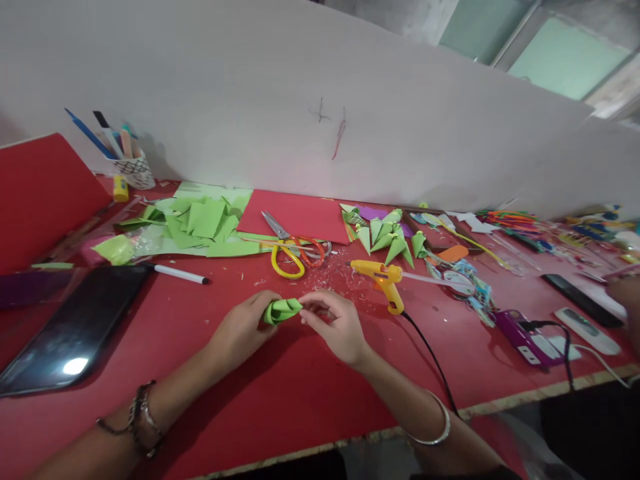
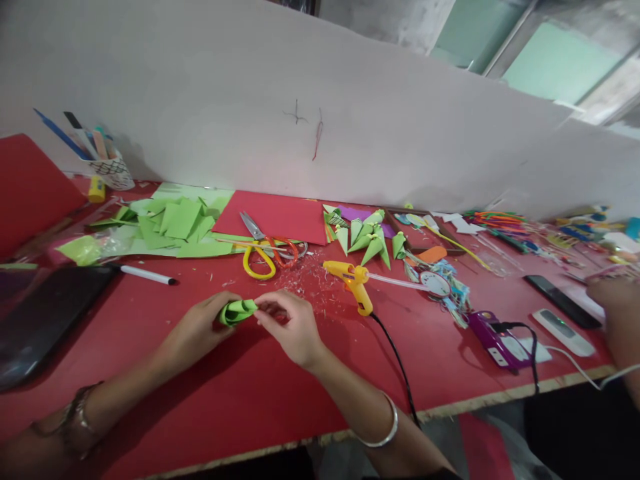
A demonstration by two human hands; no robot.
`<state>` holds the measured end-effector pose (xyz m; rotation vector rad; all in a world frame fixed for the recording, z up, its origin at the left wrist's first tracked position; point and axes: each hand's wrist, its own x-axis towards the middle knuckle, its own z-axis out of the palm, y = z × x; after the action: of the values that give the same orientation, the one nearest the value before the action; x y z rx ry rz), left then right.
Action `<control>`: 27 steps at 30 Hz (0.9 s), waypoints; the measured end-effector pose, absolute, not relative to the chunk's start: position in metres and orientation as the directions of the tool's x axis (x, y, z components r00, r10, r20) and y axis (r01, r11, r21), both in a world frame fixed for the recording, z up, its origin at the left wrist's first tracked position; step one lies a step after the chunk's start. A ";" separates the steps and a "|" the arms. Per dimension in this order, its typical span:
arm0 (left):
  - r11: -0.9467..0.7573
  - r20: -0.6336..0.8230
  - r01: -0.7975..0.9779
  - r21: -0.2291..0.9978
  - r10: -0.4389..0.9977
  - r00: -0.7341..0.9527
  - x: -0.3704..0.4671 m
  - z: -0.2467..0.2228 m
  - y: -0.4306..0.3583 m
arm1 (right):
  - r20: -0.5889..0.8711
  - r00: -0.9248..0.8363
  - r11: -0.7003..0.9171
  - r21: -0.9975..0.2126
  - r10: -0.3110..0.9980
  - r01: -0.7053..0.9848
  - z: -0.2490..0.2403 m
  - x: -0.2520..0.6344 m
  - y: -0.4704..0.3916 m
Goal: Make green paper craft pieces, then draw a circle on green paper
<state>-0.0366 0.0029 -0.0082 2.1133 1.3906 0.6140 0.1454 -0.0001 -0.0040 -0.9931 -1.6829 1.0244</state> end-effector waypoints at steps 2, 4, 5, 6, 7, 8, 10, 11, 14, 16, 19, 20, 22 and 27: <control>-0.327 0.061 0.678 0.658 0.921 0.385 -0.036 -0.010 0.002 | 0.279 -0.292 0.342 -0.920 0.915 0.192 -0.005 0.144 -0.001; -0.365 0.084 0.641 0.675 0.902 0.424 -0.035 -0.011 0.001 | 0.294 -0.279 0.357 -0.909 0.914 0.213 -0.005 0.144 -0.001; -0.390 0.108 0.619 0.682 0.891 0.441 -0.035 -0.012 0.000 | 0.314 -0.261 0.374 -0.899 0.913 0.229 -0.005 0.144 -0.001; -0.412 0.129 0.599 0.686 0.880 0.457 -0.034 -0.011 0.000 | 0.345 -0.243 0.402 -0.880 0.907 0.252 -0.005 0.145 -0.001; -0.427 0.139 0.584 0.690 0.871 0.471 -0.034 -0.010 0.001 | 0.382 -0.231 0.437 -0.854 0.895 0.282 -0.004 0.146 -0.001; -0.431 0.137 0.575 0.695 0.865 0.482 -0.033 -0.009 0.001 | 0.419 -0.229 0.475 -0.823 0.878 0.312 -0.003 0.146 -0.001; -0.416 0.114 0.571 0.707 0.865 0.489 -0.034 -0.006 0.002 | 0.464 -0.257 0.529 -0.770 0.848 0.356 -0.002 0.148 0.000; -0.403 0.101 0.575 0.712 0.869 0.484 -0.035 -0.004 0.002 | 0.466 -0.278 0.541 -0.757 0.840 0.366 -0.001 0.148 0.000; -0.365 0.072 0.590 0.720 0.885 0.460 -0.036 -0.002 0.003 | 0.438 -0.341 0.548 -0.748 0.832 0.376 0.000 0.148 0.000; -0.344 0.043 0.591 0.729 0.886 0.462 -0.036 -0.003 0.002 | 0.420 -0.365 0.545 -0.750 0.831 0.375 -0.001 0.147 0.000; -0.327 0.018 0.578 0.748 0.880 0.474 -0.034 -0.005 0.002 | 0.396 -0.369 0.524 -0.766 0.841 0.372 -0.001 0.146 0.000; -0.324 0.017 0.568 0.757 0.878 0.478 -0.033 -0.005 0.002 | 0.388 -0.369 0.517 -0.770 0.844 0.373 -0.001 0.146 0.000; -0.314 0.012 0.530 0.788 0.868 0.496 -0.034 -0.003 0.002 | 0.380 -0.366 0.509 -0.773 0.849 0.378 -0.001 0.145 0.000; -0.126 -0.206 0.496 0.859 0.802 0.560 -0.039 0.003 0.005 | 0.397 -0.301 0.490 -0.791 0.867 0.366 0.000 0.146 -0.001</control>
<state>-0.0391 0.0046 0.0026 1.7816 1.0733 0.3778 0.1463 -0.0006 -0.0004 -1.0265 -1.8779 0.7362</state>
